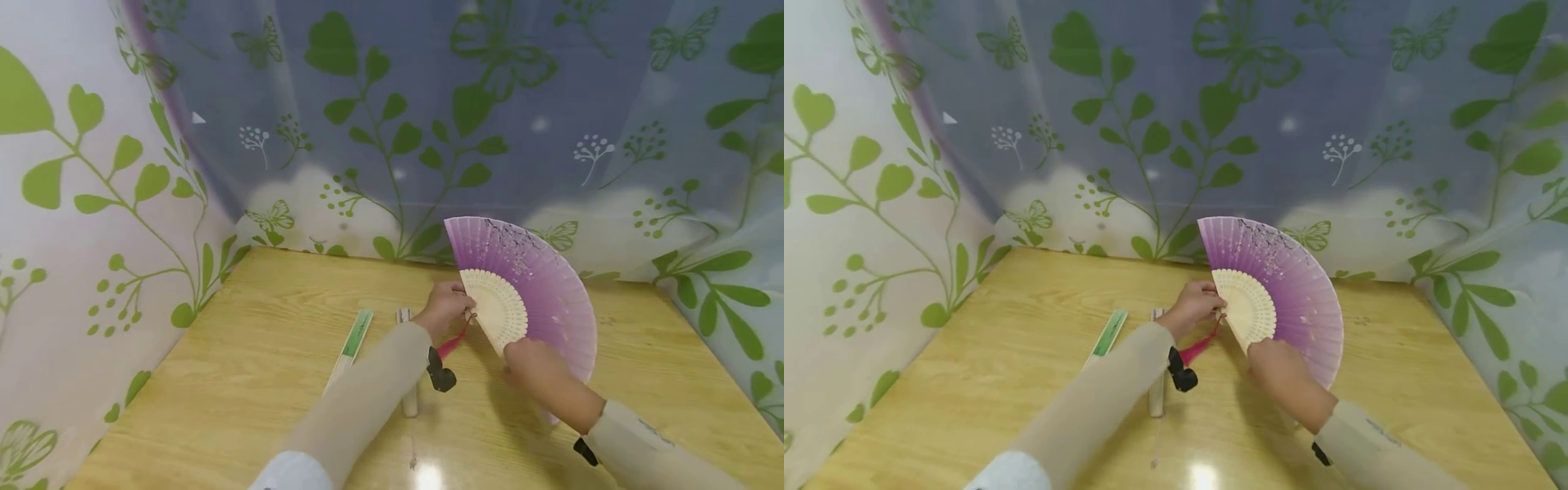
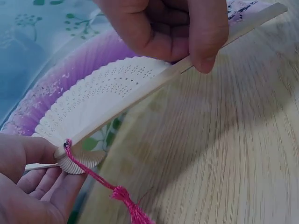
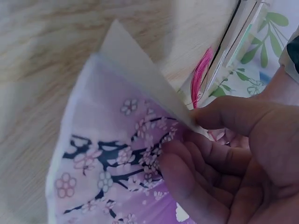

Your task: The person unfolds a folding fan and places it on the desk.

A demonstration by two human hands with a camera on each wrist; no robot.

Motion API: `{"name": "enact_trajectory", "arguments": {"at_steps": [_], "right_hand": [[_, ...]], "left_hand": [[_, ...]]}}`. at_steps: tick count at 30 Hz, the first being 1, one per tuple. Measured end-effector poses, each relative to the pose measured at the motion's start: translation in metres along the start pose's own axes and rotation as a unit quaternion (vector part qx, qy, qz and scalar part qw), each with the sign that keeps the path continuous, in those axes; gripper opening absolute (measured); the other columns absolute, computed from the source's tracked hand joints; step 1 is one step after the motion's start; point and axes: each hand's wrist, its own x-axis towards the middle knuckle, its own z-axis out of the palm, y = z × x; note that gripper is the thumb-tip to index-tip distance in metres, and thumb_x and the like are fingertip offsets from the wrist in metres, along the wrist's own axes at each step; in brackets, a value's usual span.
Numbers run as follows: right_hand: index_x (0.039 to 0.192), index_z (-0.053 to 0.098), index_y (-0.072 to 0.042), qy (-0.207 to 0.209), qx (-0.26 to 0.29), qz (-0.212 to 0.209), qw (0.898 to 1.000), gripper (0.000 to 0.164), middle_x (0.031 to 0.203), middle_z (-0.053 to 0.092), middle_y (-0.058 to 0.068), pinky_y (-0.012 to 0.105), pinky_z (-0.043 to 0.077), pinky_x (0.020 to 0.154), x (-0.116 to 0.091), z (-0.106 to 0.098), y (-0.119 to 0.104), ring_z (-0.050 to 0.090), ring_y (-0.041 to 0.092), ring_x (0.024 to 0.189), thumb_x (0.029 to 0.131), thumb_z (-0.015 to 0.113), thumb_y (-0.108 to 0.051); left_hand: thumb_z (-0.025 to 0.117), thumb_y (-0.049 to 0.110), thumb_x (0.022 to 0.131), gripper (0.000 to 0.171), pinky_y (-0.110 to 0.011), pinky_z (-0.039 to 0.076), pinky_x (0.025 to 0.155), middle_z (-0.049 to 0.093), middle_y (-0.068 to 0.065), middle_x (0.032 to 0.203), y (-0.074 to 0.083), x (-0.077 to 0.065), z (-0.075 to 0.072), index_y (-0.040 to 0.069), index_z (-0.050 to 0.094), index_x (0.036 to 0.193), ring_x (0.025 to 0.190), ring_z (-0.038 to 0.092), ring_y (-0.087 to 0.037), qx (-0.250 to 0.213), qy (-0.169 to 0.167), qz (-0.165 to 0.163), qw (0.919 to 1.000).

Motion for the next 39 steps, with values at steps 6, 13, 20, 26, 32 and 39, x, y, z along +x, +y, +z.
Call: {"name": "enact_trajectory", "arguments": {"at_steps": [6,13,20,26,32,39], "right_hand": [[0.063,0.049,-0.01,-0.014,0.009,-0.001,1.0,0.027,0.059,0.051,0.005,0.039,0.045,0.045,-0.013,0.004,0.001,0.052,0.023,0.052,0.074,0.074,-0.009],[0.065,0.048,-0.009,-0.061,0.043,0.03,0.997,0.028,0.062,0.049,0.003,0.034,0.044,0.046,-0.02,0.009,0.004,0.048,0.019,0.054,0.075,0.075,-0.01],[0.069,0.049,-0.007,-0.098,0.082,0.029,0.991,0.024,0.064,0.049,0.004,0.032,0.045,0.047,-0.019,0.008,0.003,0.049,0.018,0.055,0.076,0.072,-0.01],[0.069,0.05,-0.006,-0.116,0.071,0.029,0.99,0.022,0.065,0.051,0.006,0.038,0.047,0.052,-0.014,0.011,0.0,0.049,0.02,0.058,0.078,0.069,-0.011],[0.067,0.05,-0.006,-0.136,0.075,0.039,0.987,0.022,0.064,0.051,0.007,0.038,0.047,0.05,-0.007,0.01,0.0,0.05,0.022,0.056,0.08,0.068,-0.01],[0.068,0.049,-0.005,-0.143,0.073,0.036,0.986,0.023,0.065,0.049,0.006,0.036,0.045,0.051,-0.011,0.011,0.015,0.048,0.021,0.056,0.08,0.067,-0.011]], "left_hand": [[0.059,-0.014,0.077,0.015,-0.021,0.044,0.042,0.051,-0.002,0.054,-0.005,-0.003,0.023,0.001,0.06,0.073,0.044,0.048,-0.012,0.04,0.004,-0.007,0.9992],[0.056,-0.014,0.074,0.024,-0.021,0.035,0.035,0.048,-0.001,0.05,-0.02,-0.004,0.042,0.007,0.051,0.062,0.04,0.046,-0.013,0.115,0.019,-0.014,0.9931],[0.064,-0.007,0.076,0.012,-0.022,0.036,0.032,0.053,0.0,0.049,-0.026,-0.009,0.047,0.004,0.067,0.076,0.037,0.045,-0.011,0.221,0.038,0.013,0.9745],[0.063,-0.007,0.074,0.031,-0.025,0.049,0.048,0.066,-0.007,0.073,-0.031,-0.011,0.049,0.002,0.068,0.103,0.057,0.058,-0.017,0.256,0.052,0.046,0.9642],[0.069,0.003,0.082,0.009,-0.028,0.054,0.068,0.071,-0.002,0.079,-0.03,-0.015,0.052,0.007,0.075,0.088,0.072,0.065,-0.018,0.256,0.072,0.05,0.9626],[0.063,0.009,0.093,0.014,-0.023,0.054,0.064,0.071,-0.006,0.084,-0.035,-0.017,0.056,0.001,0.074,0.095,0.073,0.067,-0.015,0.181,0.009,0.06,0.9816]]}}
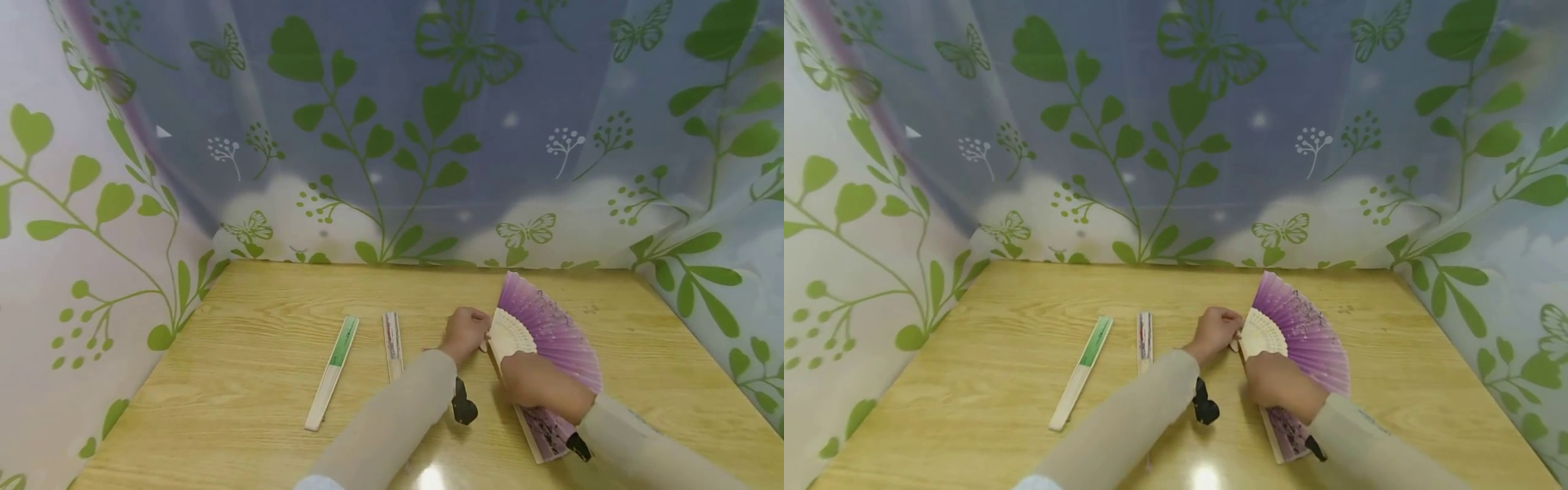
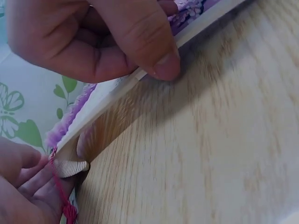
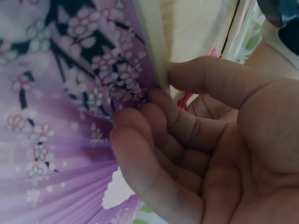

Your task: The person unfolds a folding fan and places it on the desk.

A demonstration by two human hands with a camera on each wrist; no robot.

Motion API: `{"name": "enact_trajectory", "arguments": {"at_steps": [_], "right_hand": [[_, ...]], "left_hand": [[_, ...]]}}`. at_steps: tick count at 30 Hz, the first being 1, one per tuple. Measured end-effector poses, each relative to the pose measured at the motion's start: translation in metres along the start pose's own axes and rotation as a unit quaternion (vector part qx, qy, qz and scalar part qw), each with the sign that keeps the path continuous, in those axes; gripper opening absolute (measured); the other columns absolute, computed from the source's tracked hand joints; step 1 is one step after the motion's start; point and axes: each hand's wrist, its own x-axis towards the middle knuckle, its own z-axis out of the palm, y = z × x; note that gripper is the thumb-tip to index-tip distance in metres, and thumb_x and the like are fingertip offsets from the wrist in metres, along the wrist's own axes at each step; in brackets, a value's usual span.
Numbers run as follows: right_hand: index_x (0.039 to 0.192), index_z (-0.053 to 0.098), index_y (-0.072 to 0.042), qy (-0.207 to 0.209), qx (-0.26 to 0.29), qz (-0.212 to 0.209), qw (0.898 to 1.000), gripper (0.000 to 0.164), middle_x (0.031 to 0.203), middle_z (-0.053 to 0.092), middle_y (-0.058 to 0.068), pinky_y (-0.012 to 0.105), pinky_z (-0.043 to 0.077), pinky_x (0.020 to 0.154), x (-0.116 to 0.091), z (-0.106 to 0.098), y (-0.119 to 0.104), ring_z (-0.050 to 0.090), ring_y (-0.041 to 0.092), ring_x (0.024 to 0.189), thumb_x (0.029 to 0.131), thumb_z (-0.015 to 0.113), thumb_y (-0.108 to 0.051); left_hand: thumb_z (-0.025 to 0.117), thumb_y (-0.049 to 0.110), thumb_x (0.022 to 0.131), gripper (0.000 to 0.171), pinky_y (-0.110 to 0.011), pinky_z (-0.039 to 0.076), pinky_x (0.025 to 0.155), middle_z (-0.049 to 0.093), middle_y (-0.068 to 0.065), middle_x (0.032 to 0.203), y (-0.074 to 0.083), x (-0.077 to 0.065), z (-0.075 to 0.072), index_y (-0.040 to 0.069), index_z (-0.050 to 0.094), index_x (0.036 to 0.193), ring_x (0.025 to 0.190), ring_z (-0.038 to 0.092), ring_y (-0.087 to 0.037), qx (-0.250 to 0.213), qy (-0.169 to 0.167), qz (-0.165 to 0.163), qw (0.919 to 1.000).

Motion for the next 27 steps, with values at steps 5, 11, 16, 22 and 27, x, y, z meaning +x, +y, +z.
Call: {"name": "enact_trajectory", "arguments": {"at_steps": [5,11,16,22,27], "right_hand": [[0.068,0.048,-0.006,0.002,0.011,-0.008,1.0,0.022,0.064,0.048,0.004,0.033,0.043,0.05,-0.002,-0.002,0.013,0.045,0.019,0.056,0.077,0.069,-0.008],[0.067,0.048,-0.007,-0.015,0.031,-0.006,0.999,0.022,0.062,0.048,0.003,0.028,0.043,0.045,-0.003,-0.005,0.026,0.047,0.017,0.052,0.071,0.069,-0.005],[0.064,0.048,-0.007,-0.029,0.062,0.014,0.998,0.02,0.058,0.051,0.006,0.025,0.043,0.035,-0.003,-0.005,0.033,0.052,0.015,0.04,0.068,0.066,-0.002],[0.065,0.049,-0.007,-0.039,0.064,0.018,0.997,0.02,0.058,0.053,0.007,0.024,0.044,0.035,-0.002,-0.006,0.035,0.051,0.014,0.039,0.068,0.068,-0.004],[0.064,0.049,-0.008,-0.019,0.066,0.017,0.997,0.025,0.057,0.052,0.004,0.025,0.044,0.038,-0.001,-0.01,0.034,0.05,0.013,0.043,0.066,0.074,-0.007]], "left_hand": [[0.053,0.008,0.097,0.023,-0.019,0.053,0.064,0.071,-0.009,0.096,-0.001,0.0,0.005,-0.004,0.072,0.103,0.075,0.069,-0.014,-0.062,-0.04,0.005,0.9973],[0.056,0.012,0.095,0.024,-0.017,0.049,0.063,0.071,-0.005,0.096,-0.003,0.001,0.011,0.0,0.071,0.11,0.076,0.066,-0.011,-0.05,-0.066,0.003,0.9966],[0.057,0.014,0.095,0.025,-0.019,0.048,0.065,0.07,-0.003,0.088,-0.002,0.0,0.012,0.001,0.07,0.111,0.072,0.064,-0.013,-0.06,-0.073,-0.01,0.9955],[0.056,0.015,0.096,0.025,-0.019,0.048,0.067,0.069,-0.004,0.085,-0.001,-0.003,0.011,0.002,0.07,0.111,0.073,0.065,-0.016,-0.061,-0.074,-0.009,0.9954],[0.055,0.017,0.097,0.025,-0.026,0.051,0.077,0.071,-0.005,0.089,0.0,-0.006,0.007,0.002,0.071,0.11,0.08,0.067,-0.02,-0.063,-0.06,-0.012,0.9962]]}}
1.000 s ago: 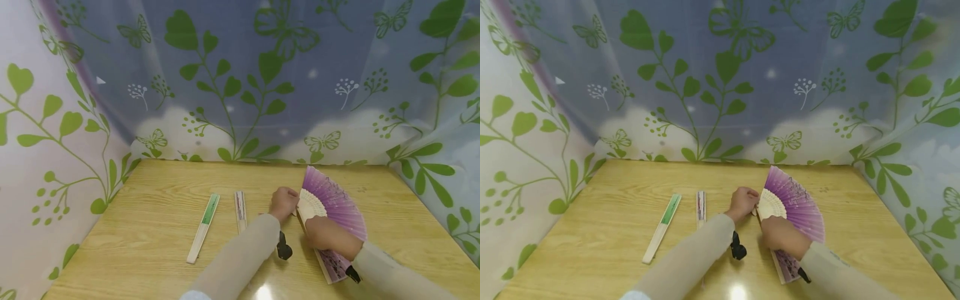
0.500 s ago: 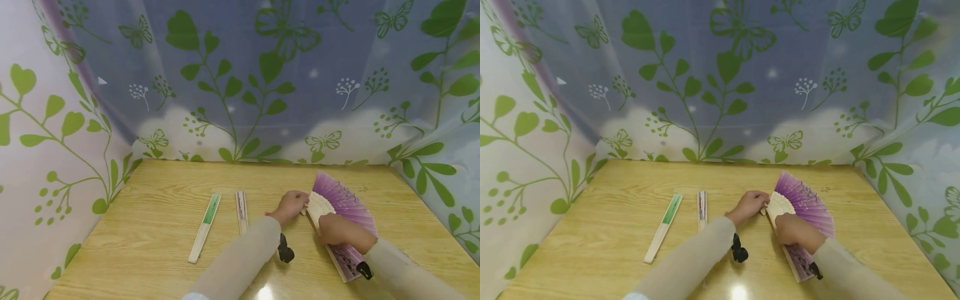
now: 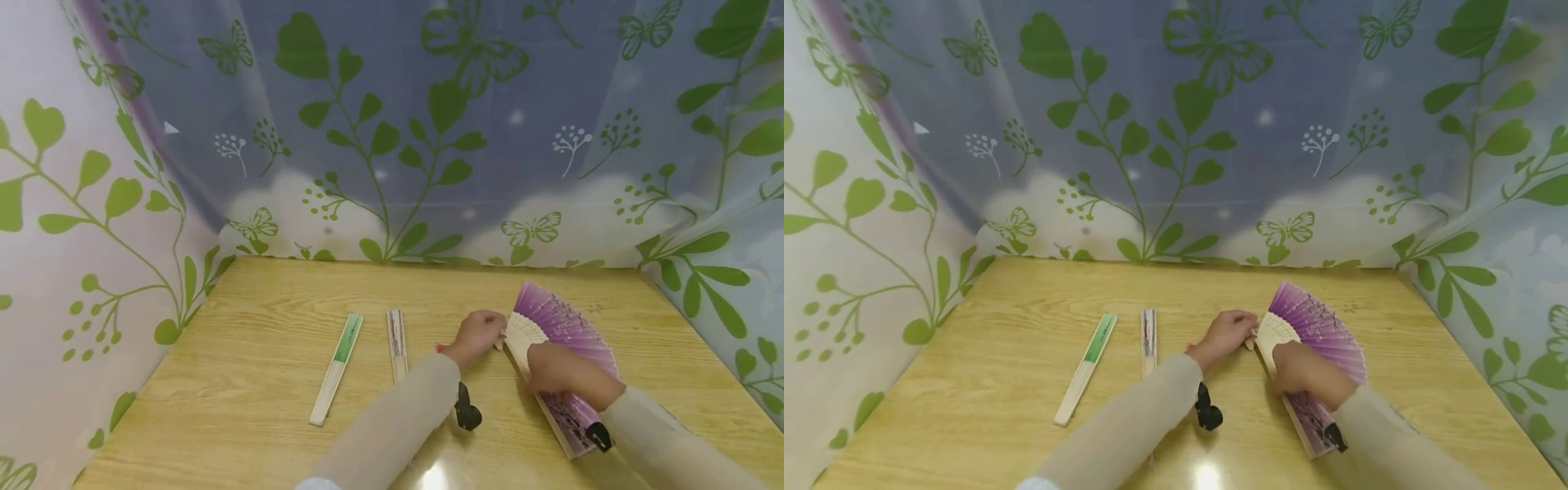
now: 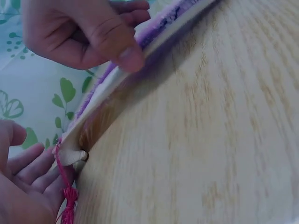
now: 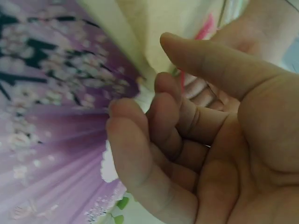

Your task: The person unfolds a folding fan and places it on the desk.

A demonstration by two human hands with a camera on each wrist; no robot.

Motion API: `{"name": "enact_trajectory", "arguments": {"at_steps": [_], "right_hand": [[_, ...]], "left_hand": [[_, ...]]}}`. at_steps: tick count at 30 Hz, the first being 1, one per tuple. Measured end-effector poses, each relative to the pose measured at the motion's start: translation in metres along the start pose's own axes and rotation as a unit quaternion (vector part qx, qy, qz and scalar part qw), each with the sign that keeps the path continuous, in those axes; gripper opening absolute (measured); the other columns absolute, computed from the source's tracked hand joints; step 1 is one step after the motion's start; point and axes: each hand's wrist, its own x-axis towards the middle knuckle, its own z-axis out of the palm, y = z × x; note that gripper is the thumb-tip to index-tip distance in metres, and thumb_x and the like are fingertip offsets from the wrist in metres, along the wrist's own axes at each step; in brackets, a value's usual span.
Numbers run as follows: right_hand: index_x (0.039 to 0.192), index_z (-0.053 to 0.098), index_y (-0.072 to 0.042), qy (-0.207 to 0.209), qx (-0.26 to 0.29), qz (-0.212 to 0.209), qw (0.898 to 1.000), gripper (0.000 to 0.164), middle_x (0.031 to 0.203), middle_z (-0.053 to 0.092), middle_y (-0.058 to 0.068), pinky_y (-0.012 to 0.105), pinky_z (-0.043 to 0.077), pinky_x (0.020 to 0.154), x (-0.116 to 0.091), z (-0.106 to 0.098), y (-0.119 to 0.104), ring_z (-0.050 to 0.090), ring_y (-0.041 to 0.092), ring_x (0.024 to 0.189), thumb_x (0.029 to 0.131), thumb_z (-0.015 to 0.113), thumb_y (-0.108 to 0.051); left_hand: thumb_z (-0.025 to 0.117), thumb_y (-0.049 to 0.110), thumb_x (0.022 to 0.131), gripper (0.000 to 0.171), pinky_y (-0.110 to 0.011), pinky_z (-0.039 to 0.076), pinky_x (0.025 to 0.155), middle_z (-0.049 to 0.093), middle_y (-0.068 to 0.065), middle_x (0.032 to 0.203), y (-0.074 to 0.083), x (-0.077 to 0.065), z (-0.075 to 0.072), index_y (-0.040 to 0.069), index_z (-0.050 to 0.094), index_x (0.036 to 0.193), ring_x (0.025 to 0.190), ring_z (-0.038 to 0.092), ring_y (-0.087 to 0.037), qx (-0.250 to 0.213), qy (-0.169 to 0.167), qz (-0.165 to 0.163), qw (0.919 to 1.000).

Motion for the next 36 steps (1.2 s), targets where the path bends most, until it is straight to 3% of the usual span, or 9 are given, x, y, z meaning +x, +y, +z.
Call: {"name": "enact_trajectory", "arguments": {"at_steps": [3,9,13,16,19,23,29,36], "right_hand": [[0.061,0.048,-0.009,0.017,-0.006,-0.014,1.0,0.029,0.056,0.049,0.0,0.024,0.041,0.041,0.001,-0.006,-0.002,0.047,0.012,0.047,0.067,0.076,-0.008],[0.058,0.047,-0.013,0.015,0.014,-0.031,0.999,0.034,0.055,0.039,-0.006,0.022,0.032,0.046,0.005,-0.022,-0.012,0.036,0.009,0.05,0.08,0.073,-0.013],[0.061,0.055,-0.01,0.021,0.034,-0.038,0.998,0.03,0.054,0.044,-0.006,0.023,0.036,0.046,0.007,-0.033,-0.018,0.04,0.008,0.048,0.087,0.069,-0.014],[0.075,0.066,-0.004,0.029,0.042,-0.038,0.998,0.023,0.059,0.057,0.001,0.026,0.043,0.048,0.011,-0.04,-0.025,0.05,0.01,0.051,0.092,0.065,-0.019],[0.089,0.068,0.0,0.028,0.06,-0.028,0.997,0.024,0.066,0.063,0.006,0.028,0.047,0.049,0.015,-0.046,-0.035,0.056,0.013,0.054,0.095,0.062,-0.022],[0.099,0.065,0.001,0.04,0.089,-0.023,0.995,0.027,0.07,0.064,0.004,0.029,0.048,0.051,0.022,-0.05,-0.049,0.059,0.017,0.058,0.097,0.059,-0.025],[0.106,0.064,0.0,0.103,0.114,-0.044,0.987,0.033,0.081,0.066,0.006,0.032,0.05,0.056,0.034,-0.048,-0.069,0.058,0.015,0.059,0.098,0.059,-0.031],[0.105,0.064,-0.004,0.118,0.15,-0.036,0.981,0.032,0.069,0.064,0.004,0.031,0.049,0.053,0.048,-0.047,-0.088,0.059,0.016,0.057,0.097,0.059,-0.034]], "left_hand": [[0.055,0.019,0.097,0.026,-0.029,0.051,0.082,0.071,-0.005,0.096,0.003,-0.002,-0.005,0.003,0.071,0.109,0.087,0.065,-0.018,-0.004,0.021,-0.001,0.9998],[0.053,0.019,0.1,0.027,-0.026,0.052,0.068,0.07,-0.008,0.104,0.004,0.0,-0.024,0.001,0.067,0.114,0.089,0.065,-0.017,-0.017,0.038,0.009,0.9991],[0.05,0.019,0.102,0.029,-0.026,0.053,0.067,0.068,-0.012,0.111,0.006,-0.002,-0.045,0.002,0.064,0.121,0.09,0.065,-0.017,0.012,0.018,0.027,0.9994],[0.047,0.021,0.103,0.031,-0.032,0.056,0.076,0.066,-0.012,0.115,0.011,-0.009,-0.063,0.003,0.062,0.124,0.094,0.066,-0.018,0.018,-0.003,0.034,0.9992],[0.048,0.024,0.103,0.031,-0.037,0.055,0.083,0.065,-0.012,0.119,0.015,-0.015,-0.081,0.007,0.062,0.125,0.096,0.066,-0.018,0.019,-0.018,0.037,0.999],[0.049,0.026,0.103,0.032,-0.036,0.055,0.081,0.064,-0.011,0.121,0.02,-0.025,-0.103,0.009,0.06,0.128,0.101,0.064,-0.02,0.055,-0.019,0.038,0.9976],[0.048,0.025,0.102,0.033,-0.04,0.052,0.087,0.063,-0.009,0.118,0.021,-0.04,-0.128,0.009,0.059,0.128,0.109,0.061,-0.025,0.111,-0.009,0.05,0.9925],[0.05,0.022,0.1,0.037,-0.04,0.054,0.083,0.061,-0.013,0.122,0.01,-0.064,-0.146,0.002,0.055,0.13,0.106,0.061,-0.028,0.188,-0.027,0.066,0.9796]]}}
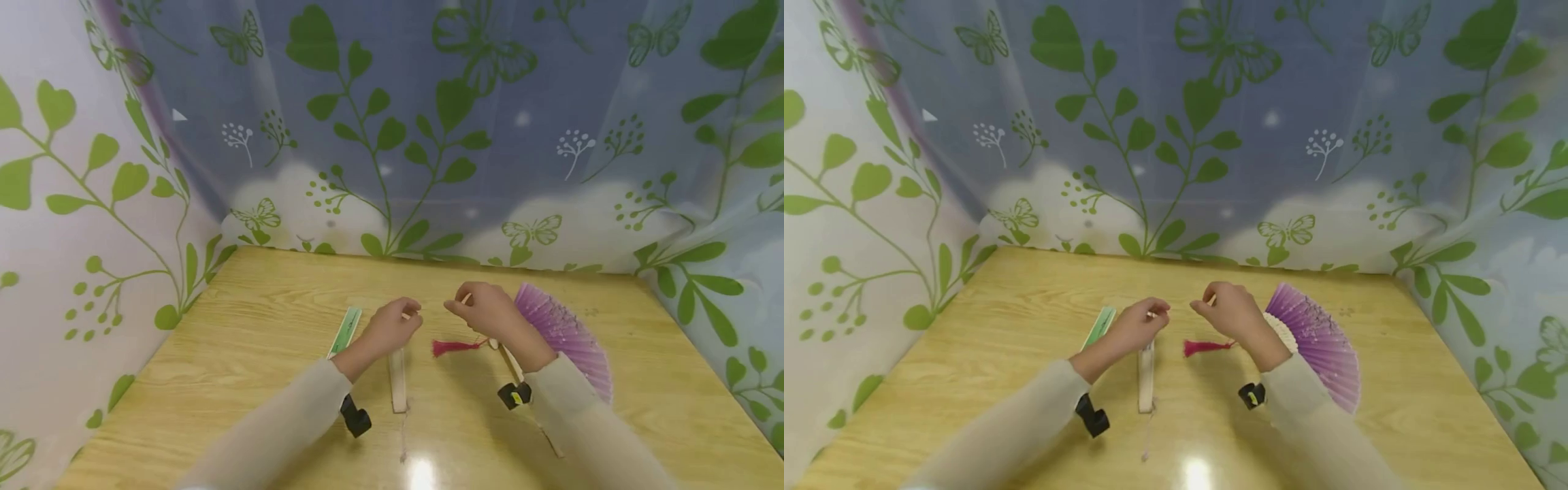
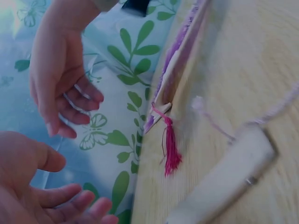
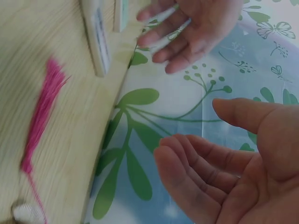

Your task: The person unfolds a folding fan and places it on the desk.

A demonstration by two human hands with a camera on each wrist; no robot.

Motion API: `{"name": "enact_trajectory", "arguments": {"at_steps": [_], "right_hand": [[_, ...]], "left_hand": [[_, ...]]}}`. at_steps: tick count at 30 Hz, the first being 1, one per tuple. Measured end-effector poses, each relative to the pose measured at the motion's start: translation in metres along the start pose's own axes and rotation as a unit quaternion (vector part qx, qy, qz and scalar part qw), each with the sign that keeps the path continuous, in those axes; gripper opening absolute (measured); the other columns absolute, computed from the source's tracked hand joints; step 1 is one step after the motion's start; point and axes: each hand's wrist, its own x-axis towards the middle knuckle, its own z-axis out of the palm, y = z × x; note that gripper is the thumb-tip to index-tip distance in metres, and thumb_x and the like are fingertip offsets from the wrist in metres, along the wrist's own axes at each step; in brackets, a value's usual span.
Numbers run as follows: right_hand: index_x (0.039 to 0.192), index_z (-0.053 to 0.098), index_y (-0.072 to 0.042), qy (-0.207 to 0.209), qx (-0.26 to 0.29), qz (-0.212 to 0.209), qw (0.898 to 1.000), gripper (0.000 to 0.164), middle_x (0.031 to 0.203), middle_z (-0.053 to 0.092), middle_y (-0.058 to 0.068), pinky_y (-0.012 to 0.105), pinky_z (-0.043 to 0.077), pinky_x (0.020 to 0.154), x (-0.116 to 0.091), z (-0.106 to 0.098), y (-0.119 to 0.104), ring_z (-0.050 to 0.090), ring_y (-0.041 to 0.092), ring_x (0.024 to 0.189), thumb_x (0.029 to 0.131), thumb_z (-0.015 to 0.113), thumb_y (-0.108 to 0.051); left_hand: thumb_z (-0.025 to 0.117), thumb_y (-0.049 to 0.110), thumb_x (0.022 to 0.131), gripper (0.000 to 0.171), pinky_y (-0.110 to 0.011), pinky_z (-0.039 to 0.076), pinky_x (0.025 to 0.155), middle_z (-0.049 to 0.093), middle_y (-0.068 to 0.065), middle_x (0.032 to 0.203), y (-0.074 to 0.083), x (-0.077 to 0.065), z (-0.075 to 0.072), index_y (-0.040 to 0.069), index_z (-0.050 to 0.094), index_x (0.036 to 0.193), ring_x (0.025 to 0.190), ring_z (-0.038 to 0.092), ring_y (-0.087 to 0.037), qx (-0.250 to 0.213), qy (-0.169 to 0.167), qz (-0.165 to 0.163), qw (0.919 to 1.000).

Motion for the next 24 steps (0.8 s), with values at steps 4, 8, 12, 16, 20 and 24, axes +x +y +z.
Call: {"name": "enact_trajectory", "arguments": {"at_steps": [4,8,12,16,20,24], "right_hand": [[0.104,0.063,-0.004,-0.002,0.002,0.005,1.0,0.032,0.064,0.063,0.003,0.03,0.048,0.054,0.011,0.009,-0.011,0.06,0.017,0.057,0.096,0.06,-0.036],[0.103,0.063,-0.004,-0.006,0.004,0.006,1.0,0.032,0.065,0.064,0.003,0.03,0.048,0.054,0.024,0.019,-0.02,0.062,0.019,0.059,0.095,0.062,-0.035],[0.101,0.063,-0.004,-0.01,0.017,0.006,1.0,0.032,0.066,0.064,0.005,0.029,0.048,0.052,0.034,0.031,-0.026,0.061,0.018,0.057,0.094,0.064,-0.034],[0.101,0.064,-0.003,-0.014,0.007,0.009,1.0,0.033,0.071,0.065,0.007,0.029,0.048,0.053,0.043,0.044,-0.032,0.06,0.018,0.058,0.093,0.065,-0.035],[0.104,0.064,-0.001,-0.018,-0.015,0.017,1.0,0.037,0.08,0.065,0.006,0.03,0.048,0.057,0.052,0.058,-0.036,0.057,0.017,0.061,0.092,0.066,-0.036],[0.101,0.063,-0.001,-0.02,-0.007,0.032,0.999,0.036,0.075,0.064,0.007,0.029,0.048,0.055,0.059,0.071,-0.037,0.057,0.016,0.058,0.092,0.067,-0.035]], "left_hand": [[0.052,0.022,0.098,0.041,-0.043,0.054,0.083,0.059,-0.018,0.125,-0.008,-0.014,-0.007,-0.003,0.052,0.132,0.105,0.061,-0.03,0.03,-0.004,0.0,0.9995],[0.055,0.024,0.097,0.047,-0.043,0.054,0.081,0.059,-0.02,0.123,-0.012,-0.022,-0.014,-0.007,0.05,0.133,0.099,0.062,-0.03,0.069,-0.006,0.001,0.9976],[0.059,0.03,0.095,0.053,-0.043,0.053,0.08,0.059,-0.02,0.121,-0.017,-0.029,-0.016,-0.009,0.051,0.13,0.097,0.06,-0.028,0.128,-0.014,-0.013,0.9916],[0.061,0.038,0.093,0.049,-0.042,0.052,0.069,0.061,-0.02,0.108,-0.022,-0.035,-0.011,-0.008,0.059,0.111,0.084,0.058,-0.028,0.2,-0.025,-0.016,0.9793],[0.062,0.048,0.089,0.054,-0.043,0.05,0.07,0.059,-0.016,0.097,-0.026,-0.039,-0.003,-0.006,0.059,0.101,0.086,0.057,-0.03,0.291,-0.019,-0.012,0.9566],[0.06,0.055,0.088,0.063,-0.049,0.05,0.078,0.06,-0.019,0.097,-0.03,-0.043,0.004,-0.007,0.059,0.101,0.094,0.058,-0.036,0.342,-0.019,-0.018,0.9392]]}}
